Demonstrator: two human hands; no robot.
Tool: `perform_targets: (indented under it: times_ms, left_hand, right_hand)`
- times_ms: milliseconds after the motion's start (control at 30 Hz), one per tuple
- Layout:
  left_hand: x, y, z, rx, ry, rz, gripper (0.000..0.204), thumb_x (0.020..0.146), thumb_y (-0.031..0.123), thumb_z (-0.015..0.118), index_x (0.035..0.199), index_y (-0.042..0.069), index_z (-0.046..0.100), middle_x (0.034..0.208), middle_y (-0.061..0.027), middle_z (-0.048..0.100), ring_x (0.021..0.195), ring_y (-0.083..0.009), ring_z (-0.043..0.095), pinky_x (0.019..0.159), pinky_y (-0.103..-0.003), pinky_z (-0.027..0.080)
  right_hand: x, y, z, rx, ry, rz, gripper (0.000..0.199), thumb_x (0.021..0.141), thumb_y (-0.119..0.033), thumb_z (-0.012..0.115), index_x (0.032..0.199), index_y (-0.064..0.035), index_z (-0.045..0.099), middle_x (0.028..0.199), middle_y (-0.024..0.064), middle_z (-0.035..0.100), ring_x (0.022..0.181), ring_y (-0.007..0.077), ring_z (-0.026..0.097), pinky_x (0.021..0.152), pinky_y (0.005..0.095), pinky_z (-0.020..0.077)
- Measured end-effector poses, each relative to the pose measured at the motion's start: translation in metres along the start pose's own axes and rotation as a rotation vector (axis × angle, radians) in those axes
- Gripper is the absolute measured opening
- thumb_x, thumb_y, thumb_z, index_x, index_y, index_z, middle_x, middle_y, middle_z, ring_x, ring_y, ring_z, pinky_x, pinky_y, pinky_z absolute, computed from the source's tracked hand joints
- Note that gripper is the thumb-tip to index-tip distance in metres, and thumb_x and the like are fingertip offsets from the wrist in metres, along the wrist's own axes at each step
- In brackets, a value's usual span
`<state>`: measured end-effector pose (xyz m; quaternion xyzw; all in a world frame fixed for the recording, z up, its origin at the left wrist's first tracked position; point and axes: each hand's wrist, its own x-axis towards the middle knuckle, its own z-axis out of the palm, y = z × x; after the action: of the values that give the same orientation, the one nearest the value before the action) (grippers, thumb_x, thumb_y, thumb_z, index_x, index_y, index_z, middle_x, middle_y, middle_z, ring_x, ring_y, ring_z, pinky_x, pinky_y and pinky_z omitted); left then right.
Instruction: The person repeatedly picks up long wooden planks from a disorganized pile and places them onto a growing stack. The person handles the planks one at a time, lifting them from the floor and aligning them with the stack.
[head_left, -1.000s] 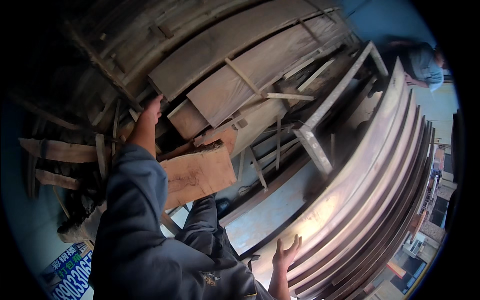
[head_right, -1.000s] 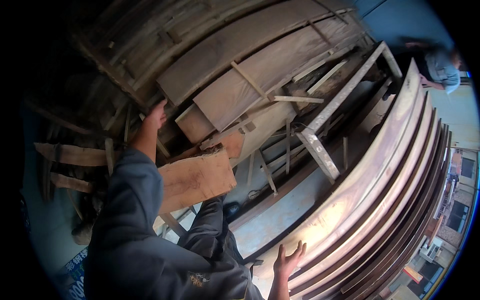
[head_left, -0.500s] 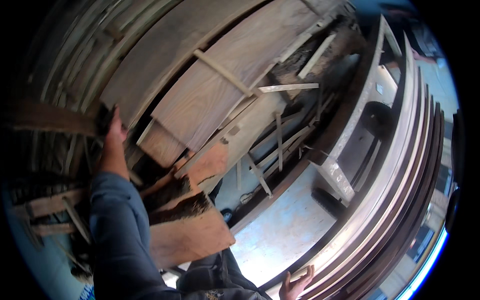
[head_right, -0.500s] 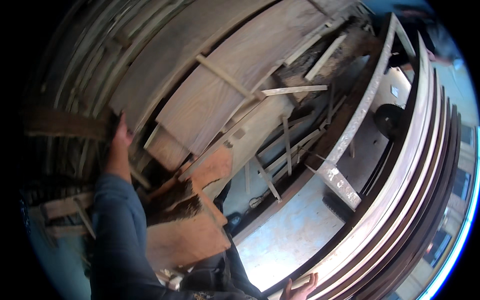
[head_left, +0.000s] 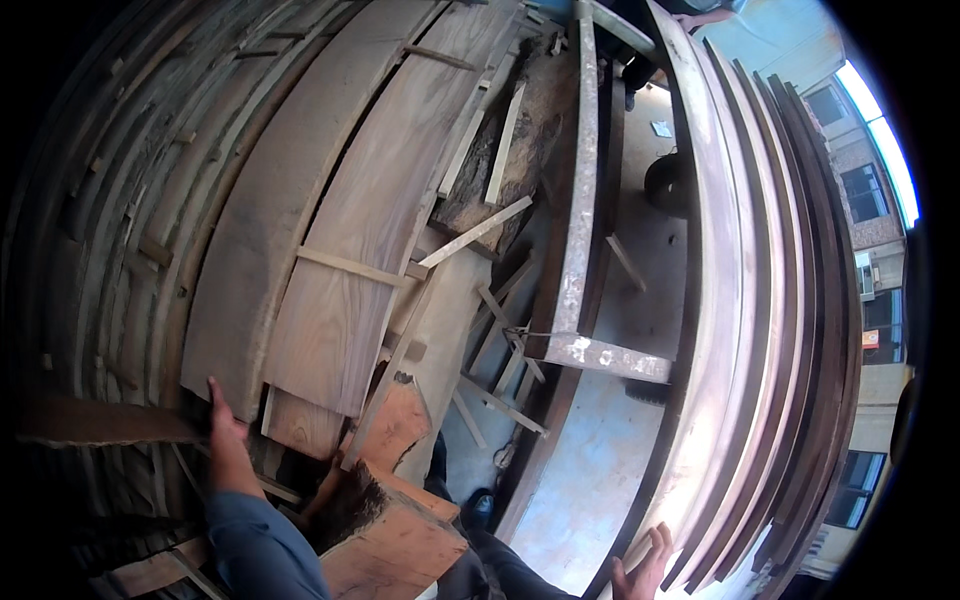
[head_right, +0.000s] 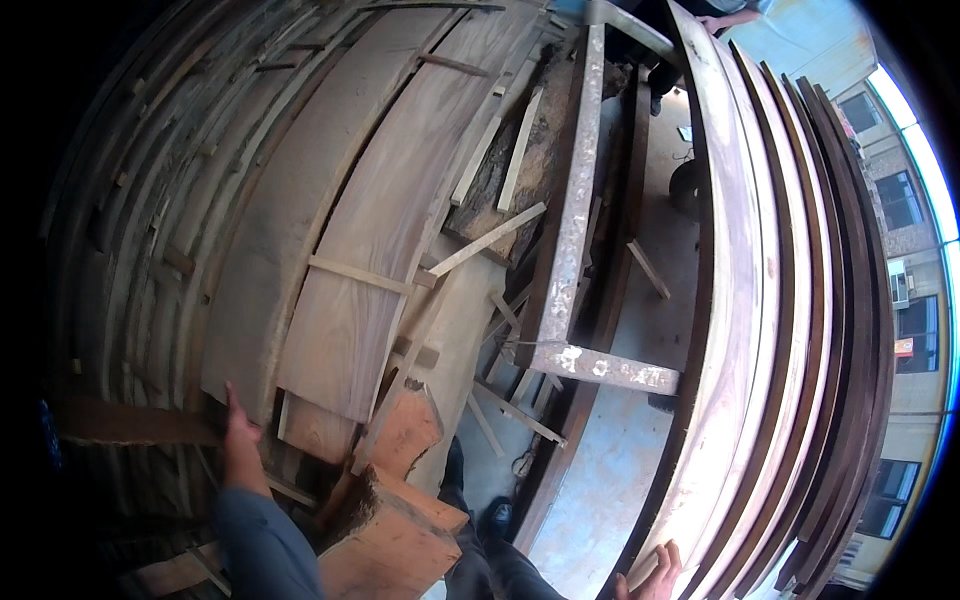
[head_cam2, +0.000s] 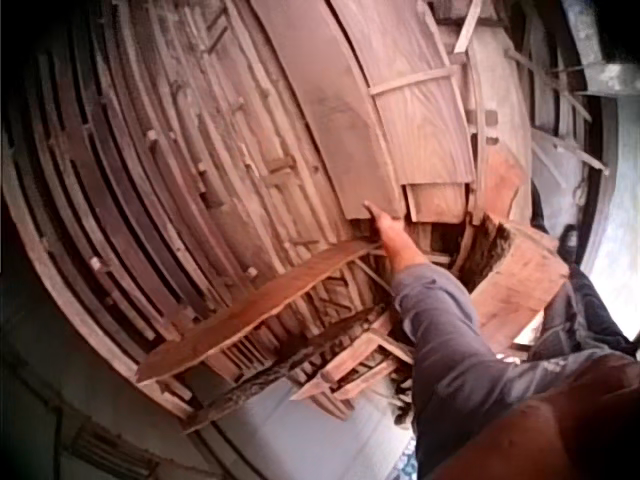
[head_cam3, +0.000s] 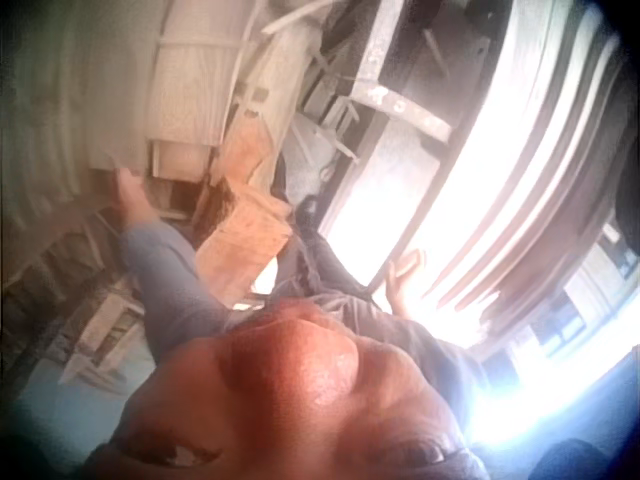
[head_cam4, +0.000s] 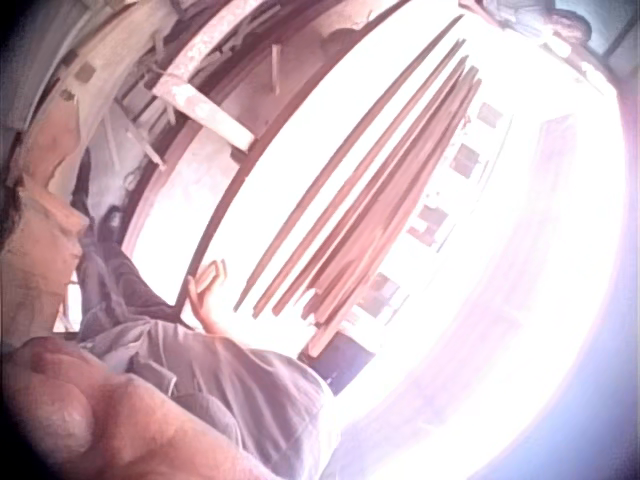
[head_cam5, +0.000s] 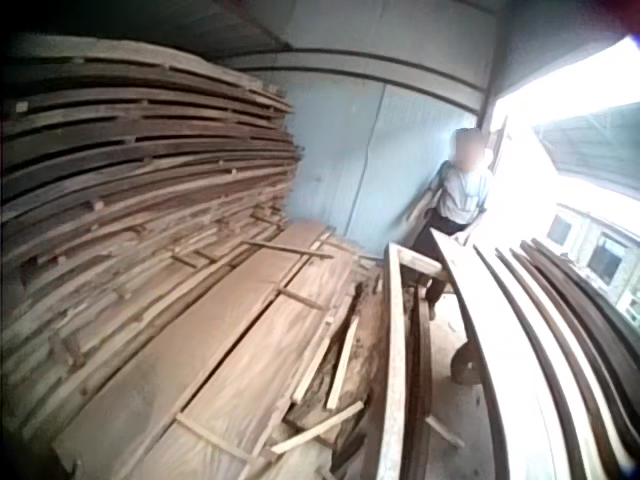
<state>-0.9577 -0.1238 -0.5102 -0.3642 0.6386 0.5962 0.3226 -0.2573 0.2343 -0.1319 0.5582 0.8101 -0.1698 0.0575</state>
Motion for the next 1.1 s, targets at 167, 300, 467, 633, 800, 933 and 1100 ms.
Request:
perform_targets:
  times_ms: [167,300,467,633,800,933,1100]
  left_hand:
    - [-0.076,-0.028,0.041,-0.128,-0.204,-0.014,0.099,0.088,0.082,0.056,0.161,0.017,0.036,0.162,-0.0023,0.043,0.144,-0.0286,0.044,0.115,-0.050,0.040]
    - [-0.158,-0.023,0.057,-0.168,-0.305,-0.006,0.095,0.086,0.081,0.060,0.158,0.022,0.040,0.154,-0.0028,0.050,0.139,-0.0298,0.048,0.110,-0.051,0.044]
    - [-0.309,0.012,0.100,-0.143,-0.198,-0.056,0.106,0.077,0.080,0.071,0.158,0.022,0.036,0.160,-0.0077,0.037,0.144,-0.0303,0.039,0.114,-0.054,0.040]
    - [-0.407,0.020,0.131,-0.199,-0.330,-0.031,0.111,0.077,0.078,0.074,0.162,0.020,0.032,0.164,-0.0068,0.032,0.151,-0.0276,0.030,0.125,-0.050,0.024]
    - [-0.475,0.017,0.187,-0.219,-0.364,-0.005,0.106,0.079,0.074,0.076,0.160,0.018,0.036,0.163,-0.0053,0.036,0.150,-0.0261,0.032,0.124,-0.046,0.025]
    - [-0.493,0.004,0.216,-0.301,-0.382,-0.067,0.088,0.080,0.070,0.078,0.144,0.015,0.054,0.142,-0.0061,0.057,0.129,-0.0258,0.055,0.108,-0.043,0.050]
    - [-0.545,0.001,0.259,-0.384,-0.398,-0.128,0.078,0.080,0.065,0.081,0.134,0.014,0.060,0.131,-0.0034,0.064,0.118,-0.0235,0.062,0.100,-0.043,0.057]
  right_hand:
    - [-0.008,0.013,0.002,0.082,0.018,-0.007,0.088,0.085,-0.022,0.079,0.153,0.0063,0.030,0.149,0.0341,0.040,0.140,0.0505,0.039,0.117,0.0559,0.0322]
    - [-0.002,-0.016,-0.030,0.006,-0.035,0.033,0.089,0.076,-0.016,0.081,0.149,0.0009,0.033,0.156,0.0317,0.031,0.143,0.0497,0.033,0.117,0.0564,0.0305]
    - [-0.014,0.017,-0.027,0.016,0.013,0.031,0.089,0.072,-0.028,0.082,0.145,0.0007,0.041,0.152,0.0315,0.037,0.140,0.0491,0.036,0.115,0.0555,0.0329]
    - [-0.020,0.020,-0.046,0.017,-0.036,0.055,0.085,0.074,-0.028,0.082,0.145,-0.0026,0.042,0.154,0.0273,0.037,0.141,0.0454,0.038,0.114,0.0528,0.0376]
    - [-0.023,0.025,-0.052,-0.004,-0.069,0.064,0.088,0.077,-0.036,0.081,0.150,-0.0044,0.041,0.157,0.0235,0.035,0.144,0.0414,0.035,0.110,0.0520,0.0418]
    - [-0.023,0.031,-0.052,-0.036,-0.048,0.000,0.088,0.076,-0.035,0.083,0.147,-0.0037,0.041,0.155,0.0252,0.037,0.140,0.0434,0.039,0.108,0.0523,0.0456]
    - [-0.023,0.030,-0.051,-0.044,-0.060,0.020,0.083,0.076,-0.034,0.082,0.143,-0.0047,0.043,0.154,0.0245,0.037,0.138,0.0432,0.040,0.108,0.0494,0.0473]
